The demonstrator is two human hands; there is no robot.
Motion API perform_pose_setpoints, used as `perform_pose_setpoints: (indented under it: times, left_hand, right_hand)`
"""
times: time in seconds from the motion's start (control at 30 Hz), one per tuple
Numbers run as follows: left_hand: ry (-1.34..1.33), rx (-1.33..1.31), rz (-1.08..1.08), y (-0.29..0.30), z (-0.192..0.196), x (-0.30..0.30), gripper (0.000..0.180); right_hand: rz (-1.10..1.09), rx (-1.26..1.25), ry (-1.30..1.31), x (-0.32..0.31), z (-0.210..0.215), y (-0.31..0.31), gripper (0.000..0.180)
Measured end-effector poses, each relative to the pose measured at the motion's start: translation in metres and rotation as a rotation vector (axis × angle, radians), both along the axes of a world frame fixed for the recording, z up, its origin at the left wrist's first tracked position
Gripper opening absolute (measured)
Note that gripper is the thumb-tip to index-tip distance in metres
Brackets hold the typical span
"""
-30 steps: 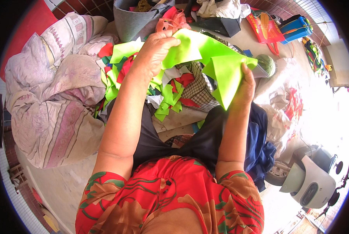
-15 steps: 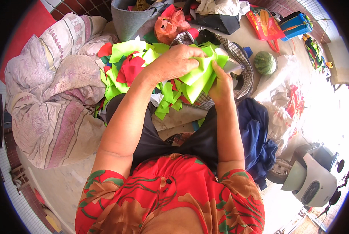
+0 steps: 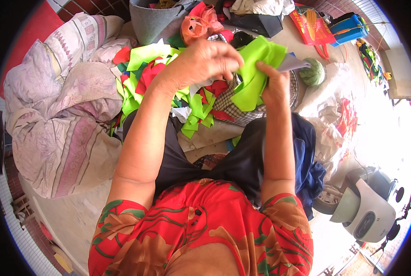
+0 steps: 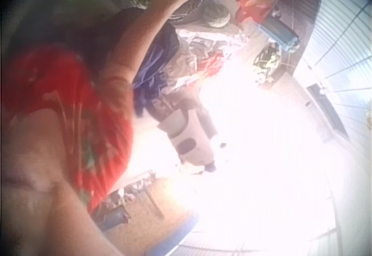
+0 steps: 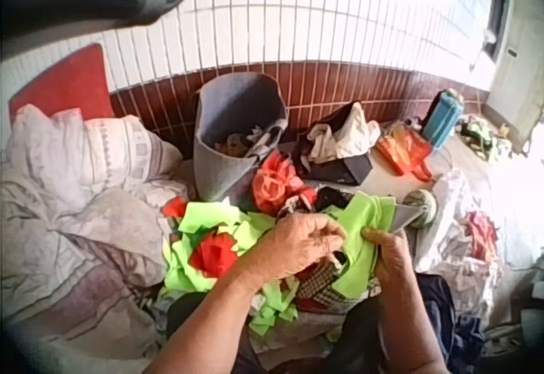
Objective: The person sits on the floor and folds various pieces of colorful fabric by hand. They pick up individual pieces, fold them into smaller squares, and place them into a pile on their lap.
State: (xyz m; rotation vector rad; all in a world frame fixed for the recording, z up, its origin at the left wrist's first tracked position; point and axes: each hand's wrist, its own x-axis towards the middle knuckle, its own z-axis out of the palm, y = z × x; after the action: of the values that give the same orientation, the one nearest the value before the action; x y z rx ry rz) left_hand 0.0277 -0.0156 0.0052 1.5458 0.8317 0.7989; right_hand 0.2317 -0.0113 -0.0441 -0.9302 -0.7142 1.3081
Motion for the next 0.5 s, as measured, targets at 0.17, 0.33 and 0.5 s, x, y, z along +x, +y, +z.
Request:
perform_pose_setpoints:
  times: [0.17,0.33,0.5]
  left_hand:
    - [-0.382,-0.065,0.501,0.014,-0.003,-0.017,0.019]
    - [-0.430,-0.029,0.616,0.014,0.000,-0.023,0.015]
    - [-0.101,0.218,0.513,0.011,-0.013,-0.005,0.022]
  right_hand:
    - [-0.176,0.155,-0.149,0.045,0.006,0.035,0.033]
    - [-0.036,0.031,-1.062,0.094,-0.039,0.070,0.045]
    - [0.159,0.004,-1.659,0.084,-0.105,0.071,0.062]
